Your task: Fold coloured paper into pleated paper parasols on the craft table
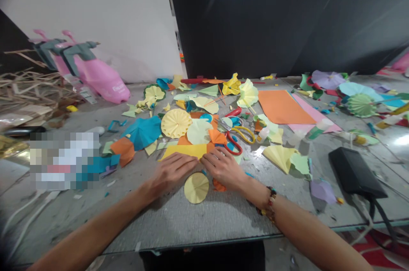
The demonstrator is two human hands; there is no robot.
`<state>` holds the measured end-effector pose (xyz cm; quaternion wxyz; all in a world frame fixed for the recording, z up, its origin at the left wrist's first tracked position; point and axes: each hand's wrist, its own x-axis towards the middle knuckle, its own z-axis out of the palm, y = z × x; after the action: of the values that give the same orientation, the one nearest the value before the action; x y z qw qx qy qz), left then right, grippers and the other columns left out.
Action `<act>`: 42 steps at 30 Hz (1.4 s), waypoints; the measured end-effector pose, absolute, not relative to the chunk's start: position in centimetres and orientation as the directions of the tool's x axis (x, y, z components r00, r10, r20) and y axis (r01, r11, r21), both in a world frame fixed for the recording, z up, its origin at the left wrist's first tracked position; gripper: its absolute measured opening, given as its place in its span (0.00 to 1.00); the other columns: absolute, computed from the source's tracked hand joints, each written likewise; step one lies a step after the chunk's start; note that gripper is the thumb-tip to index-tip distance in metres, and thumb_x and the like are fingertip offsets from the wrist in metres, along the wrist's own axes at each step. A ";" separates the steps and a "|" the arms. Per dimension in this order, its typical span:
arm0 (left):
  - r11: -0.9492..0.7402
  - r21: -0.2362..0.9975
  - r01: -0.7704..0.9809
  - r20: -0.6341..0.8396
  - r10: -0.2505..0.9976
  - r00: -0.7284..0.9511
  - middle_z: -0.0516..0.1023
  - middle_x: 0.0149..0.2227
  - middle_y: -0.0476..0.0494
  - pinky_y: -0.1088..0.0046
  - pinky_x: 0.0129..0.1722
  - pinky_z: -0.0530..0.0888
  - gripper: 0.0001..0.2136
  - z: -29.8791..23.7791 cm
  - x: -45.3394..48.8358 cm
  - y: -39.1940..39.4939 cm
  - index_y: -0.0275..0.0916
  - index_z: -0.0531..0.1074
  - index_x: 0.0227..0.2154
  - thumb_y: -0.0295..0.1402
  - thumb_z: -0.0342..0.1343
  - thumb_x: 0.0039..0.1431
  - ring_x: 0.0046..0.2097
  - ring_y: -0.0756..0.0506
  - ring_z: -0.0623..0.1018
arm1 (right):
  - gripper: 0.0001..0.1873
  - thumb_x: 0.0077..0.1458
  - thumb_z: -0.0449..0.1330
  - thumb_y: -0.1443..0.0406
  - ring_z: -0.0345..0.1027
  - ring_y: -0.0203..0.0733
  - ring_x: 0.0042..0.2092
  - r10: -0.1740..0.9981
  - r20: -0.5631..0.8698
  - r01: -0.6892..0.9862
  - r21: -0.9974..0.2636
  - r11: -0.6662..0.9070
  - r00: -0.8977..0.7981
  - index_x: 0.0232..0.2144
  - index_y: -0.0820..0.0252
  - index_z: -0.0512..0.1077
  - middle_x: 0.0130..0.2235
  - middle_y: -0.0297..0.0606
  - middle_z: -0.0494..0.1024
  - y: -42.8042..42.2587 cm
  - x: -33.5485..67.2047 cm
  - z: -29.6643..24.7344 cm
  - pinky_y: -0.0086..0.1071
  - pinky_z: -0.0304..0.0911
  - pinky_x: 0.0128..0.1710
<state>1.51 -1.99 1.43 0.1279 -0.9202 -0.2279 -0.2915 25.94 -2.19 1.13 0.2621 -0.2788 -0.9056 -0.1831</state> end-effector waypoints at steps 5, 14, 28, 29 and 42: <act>-0.861 -0.087 0.501 0.589 0.361 0.723 0.82 0.45 0.39 0.66 0.47 0.77 0.08 1.4 1.5 -2.1 0.32 0.73 0.49 0.25 0.51 0.71 0.45 0.44 0.81 | 0.08 0.68 0.58 0.71 0.72 0.43 0.42 0.412 0.617 0.616 0.154 0.772 -0.670 0.46 0.60 0.75 0.38 0.39 0.81 -2.2 26.1 0.9 0.38 0.65 0.46; -0.873 -0.121 0.473 0.592 0.320 0.740 0.82 0.43 0.38 0.66 0.45 0.77 0.09 1.8 1.8 -2.3 0.31 0.74 0.48 0.23 0.50 0.71 0.44 0.44 0.81 | 0.07 0.67 0.58 0.72 0.70 0.42 0.40 0.410 0.637 0.626 0.148 0.766 -0.653 0.38 0.58 0.74 0.35 0.37 0.79 -2.4 26.0 1.5 0.36 0.62 0.42; -0.849 -0.162 0.503 0.580 0.330 0.745 0.81 0.43 0.37 0.65 0.46 0.77 0.10 1.2 1.7 -2.0 0.33 0.73 0.49 0.22 0.49 0.71 0.44 0.43 0.80 | 0.07 0.65 0.59 0.73 0.70 0.46 0.44 0.425 0.590 0.627 0.183 0.758 -0.686 0.42 0.61 0.76 0.39 0.40 0.79 -2.3 25.9 1.1 0.40 0.63 0.48; -0.850 -0.152 0.505 0.581 0.337 0.741 0.81 0.43 0.38 0.65 0.45 0.77 0.10 1.2 1.7 -2.0 0.33 0.73 0.49 0.22 0.49 0.71 0.44 0.43 0.80 | 0.07 0.65 0.60 0.73 0.70 0.46 0.44 0.430 0.584 0.627 0.182 0.757 -0.689 0.43 0.61 0.76 0.38 0.40 0.79 -2.3 25.9 1.1 0.41 0.63 0.48; -0.858 -0.140 0.495 0.618 0.315 0.720 0.83 0.42 0.41 0.66 0.43 0.77 0.08 1.2 1.6 -1.9 0.32 0.75 0.46 0.23 0.51 0.71 0.42 0.44 0.81 | 0.06 0.66 0.60 0.71 0.69 0.43 0.41 0.395 0.632 0.629 0.194 0.753 -0.667 0.37 0.58 0.75 0.35 0.35 0.80 -2.4 25.8 0.9 0.37 0.63 0.47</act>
<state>1.56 -1.95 1.24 0.1490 -0.9154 -0.2212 -0.3014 25.76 -2.40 0.92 0.2894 -0.2875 -0.8903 -0.2026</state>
